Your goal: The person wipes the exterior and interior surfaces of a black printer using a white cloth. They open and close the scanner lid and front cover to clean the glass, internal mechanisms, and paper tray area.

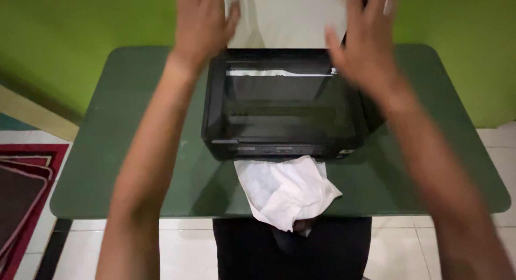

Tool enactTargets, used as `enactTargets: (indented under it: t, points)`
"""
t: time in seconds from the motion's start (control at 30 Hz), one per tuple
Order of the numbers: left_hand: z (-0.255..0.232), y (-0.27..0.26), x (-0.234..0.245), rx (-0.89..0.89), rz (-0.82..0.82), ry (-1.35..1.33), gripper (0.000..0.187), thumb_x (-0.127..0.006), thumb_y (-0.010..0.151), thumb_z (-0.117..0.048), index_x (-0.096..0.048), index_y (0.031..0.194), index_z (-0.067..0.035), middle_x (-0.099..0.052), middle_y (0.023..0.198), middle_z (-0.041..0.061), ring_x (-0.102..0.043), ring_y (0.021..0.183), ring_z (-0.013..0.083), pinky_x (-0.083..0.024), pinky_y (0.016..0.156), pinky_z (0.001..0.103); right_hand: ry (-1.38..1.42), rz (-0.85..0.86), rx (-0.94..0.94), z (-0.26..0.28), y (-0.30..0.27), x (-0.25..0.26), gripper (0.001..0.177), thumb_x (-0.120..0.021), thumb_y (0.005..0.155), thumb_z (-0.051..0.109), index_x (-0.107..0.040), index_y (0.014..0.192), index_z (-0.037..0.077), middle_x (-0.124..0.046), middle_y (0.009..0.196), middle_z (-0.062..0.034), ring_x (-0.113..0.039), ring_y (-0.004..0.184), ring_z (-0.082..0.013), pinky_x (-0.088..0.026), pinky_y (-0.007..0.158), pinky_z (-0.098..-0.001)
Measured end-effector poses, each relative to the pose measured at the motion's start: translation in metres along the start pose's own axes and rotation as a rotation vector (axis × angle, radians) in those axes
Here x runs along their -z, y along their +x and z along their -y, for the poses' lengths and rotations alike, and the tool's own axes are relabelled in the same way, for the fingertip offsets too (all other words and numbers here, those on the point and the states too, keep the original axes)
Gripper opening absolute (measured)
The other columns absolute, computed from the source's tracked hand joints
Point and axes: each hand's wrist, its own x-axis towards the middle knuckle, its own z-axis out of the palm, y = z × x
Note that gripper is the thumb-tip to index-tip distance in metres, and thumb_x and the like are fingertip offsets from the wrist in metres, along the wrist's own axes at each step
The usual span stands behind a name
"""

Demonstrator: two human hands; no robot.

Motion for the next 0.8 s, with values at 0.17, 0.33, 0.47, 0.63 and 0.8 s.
enactTargets:
  t: [0.17, 0.33, 0.47, 0.63, 0.8]
  points:
    - [-0.089, -0.069, 0.088, 0.291, 0.338, -0.581, 0.041, -0.07, 0.098, -0.012, -0.055, 0.133, 0.002, -0.053, 0.144, 0.023, -0.043, 0.141, 0.0438, -0.036, 0.12, 0.051, 0.695, 0.655, -0.221, 0.095, -0.08, 0.033, 0.018, -0.067, 0.095, 0.017, -0.07, 0.111, 0.009, -0.069, 0.116, -0.0099, -0.065, 0.116, -0.0288, -0.051, 0.106, -0.0429]
    - [-0.183, -0.135, 0.148, 0.464, 0.406, -0.867, 0.009, -0.065, 0.09, -0.007, -0.062, 0.098, -0.009, -0.069, 0.119, 0.008, -0.063, 0.117, 0.0285, -0.05, 0.105, 0.042, 0.752, 0.743, -0.068, 0.161, -0.151, 0.061, 0.035, -0.069, 0.095, 0.033, -0.069, 0.122, 0.011, -0.065, 0.128, -0.0113, -0.06, 0.126, -0.0297, -0.048, 0.108, -0.0444]
    - [-0.223, -0.178, 0.16, 0.442, 0.559, -0.798, 0.026, -0.067, 0.093, -0.013, -0.065, 0.118, -0.003, -0.066, 0.129, 0.013, -0.058, 0.125, 0.0336, -0.042, 0.111, 0.046, 0.653, 0.72, -0.081, 0.178, -0.184, 0.057, 0.064, -0.072, 0.087, 0.05, -0.062, 0.138, 0.012, -0.054, 0.144, -0.016, -0.042, 0.141, -0.0372, -0.031, 0.115, -0.0572]
    - [-0.239, -0.2, 0.15, 0.423, 0.626, -0.703, 0.033, -0.068, 0.093, -0.016, -0.066, 0.123, -0.001, -0.063, 0.135, 0.015, -0.053, 0.133, 0.0338, -0.031, 0.116, 0.053, 0.54, 0.702, -0.166, 0.201, -0.206, 0.032, 0.074, -0.071, 0.083, 0.055, -0.059, 0.14, 0.01, -0.046, 0.151, -0.018, -0.03, 0.144, -0.0409, -0.022, 0.114, -0.0628]
    - [-0.233, -0.205, 0.149, 0.485, 0.527, -0.832, 0.021, -0.064, 0.096, -0.012, -0.068, 0.115, -0.001, -0.068, 0.129, 0.014, -0.058, 0.129, 0.0349, -0.04, 0.116, 0.048, 0.594, 0.632, -0.263, 0.202, -0.234, 0.013, 0.032, -0.064, 0.099, 0.034, -0.069, 0.126, 0.017, -0.066, 0.141, -0.0072, -0.052, 0.143, -0.0311, -0.036, 0.121, -0.0549]
